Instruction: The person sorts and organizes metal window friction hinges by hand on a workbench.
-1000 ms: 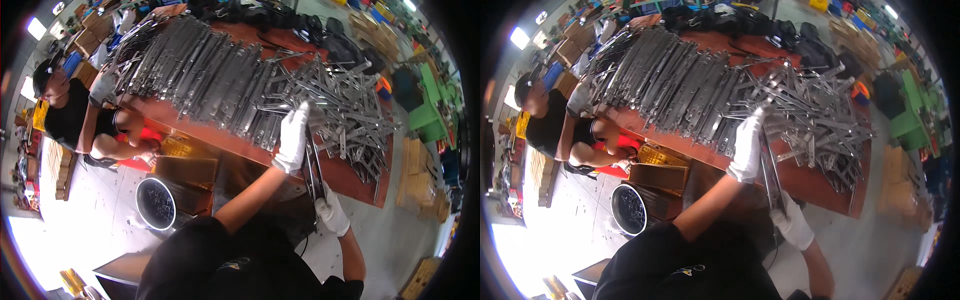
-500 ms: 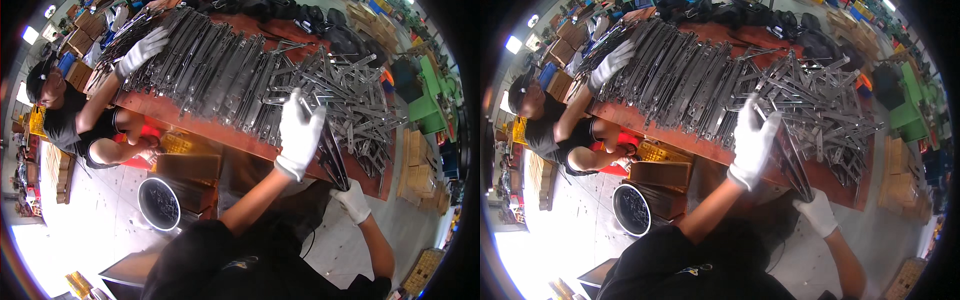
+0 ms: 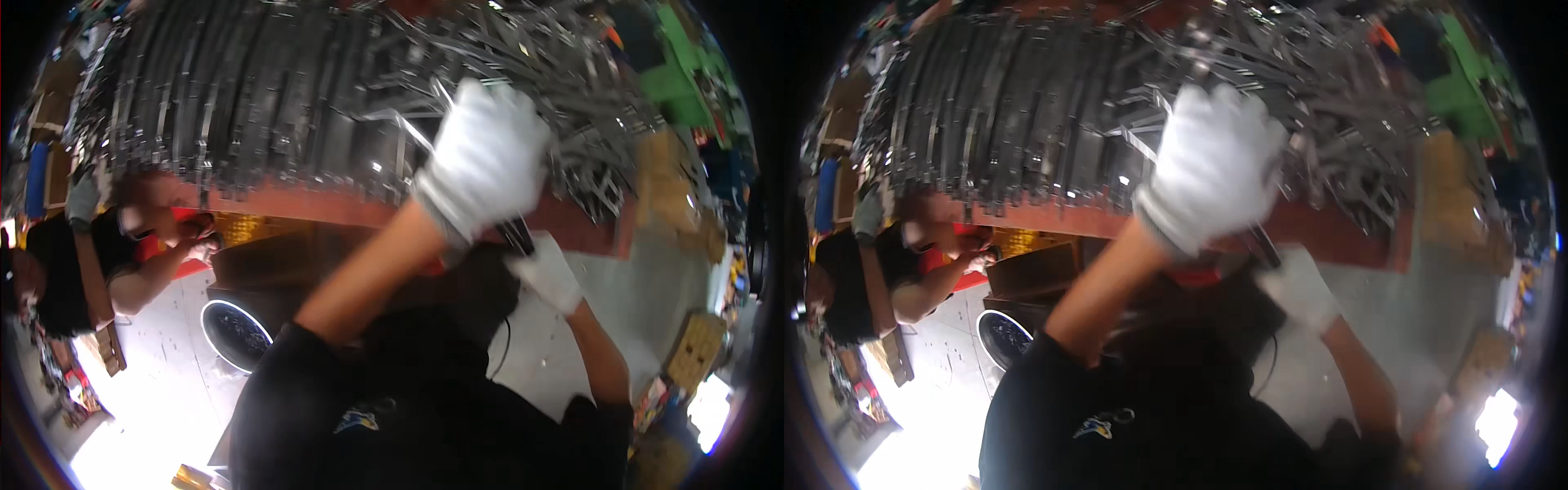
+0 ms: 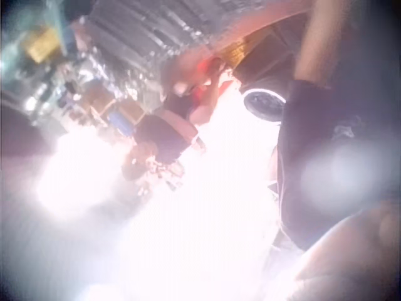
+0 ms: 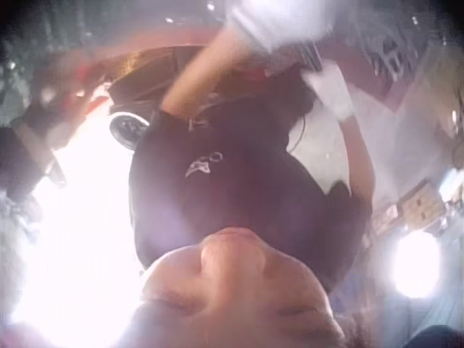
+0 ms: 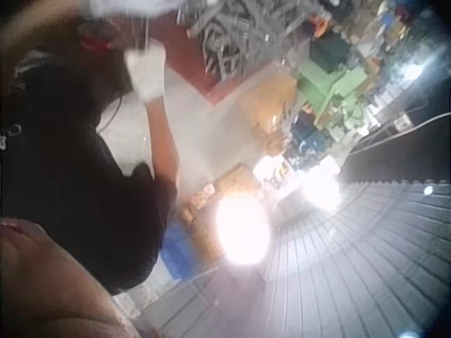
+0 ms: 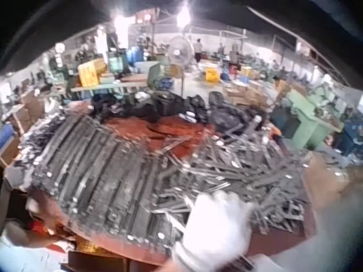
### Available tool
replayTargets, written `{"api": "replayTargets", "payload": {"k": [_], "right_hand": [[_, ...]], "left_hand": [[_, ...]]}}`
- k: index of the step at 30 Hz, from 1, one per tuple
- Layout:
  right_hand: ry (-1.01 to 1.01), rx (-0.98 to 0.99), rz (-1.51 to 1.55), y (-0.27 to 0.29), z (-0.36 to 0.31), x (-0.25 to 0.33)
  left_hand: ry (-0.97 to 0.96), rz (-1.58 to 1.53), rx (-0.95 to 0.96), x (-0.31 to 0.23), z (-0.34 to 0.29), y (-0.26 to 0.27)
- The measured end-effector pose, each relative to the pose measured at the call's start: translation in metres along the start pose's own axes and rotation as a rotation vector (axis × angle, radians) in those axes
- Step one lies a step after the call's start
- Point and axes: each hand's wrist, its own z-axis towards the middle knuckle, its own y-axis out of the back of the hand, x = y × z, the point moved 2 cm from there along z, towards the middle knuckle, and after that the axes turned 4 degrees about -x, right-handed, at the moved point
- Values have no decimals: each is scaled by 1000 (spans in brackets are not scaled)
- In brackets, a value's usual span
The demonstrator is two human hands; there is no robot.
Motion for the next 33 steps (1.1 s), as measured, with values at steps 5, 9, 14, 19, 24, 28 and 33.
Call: {"api": "replayTargets", "payload": {"k": [5,9,14,19,24,28,33], "right_hand": [[25,-78,0,-31,21,-9],[-42,-88,111,-19,-6,-11],[134,-145,-1,-53,26,-58],[76,-64,120,-61,40,-59],[-32,-102,78,-58,10,-69],[-82,-44,105,-60,10,-78],[-283,34,246,-76,22,-90]], "left_hand": [[-22,0,119,6,-28,-64],[-146,-15,9,-7,-20,-52],[16,-9,181,-3,-37,-58],[-3,-27,278,5,-55,-97],[50,-69,255,-13,-58,-108],[83,-62,234,-12,-60,-126],[61,-48,116,-11,-64,-140]]}}
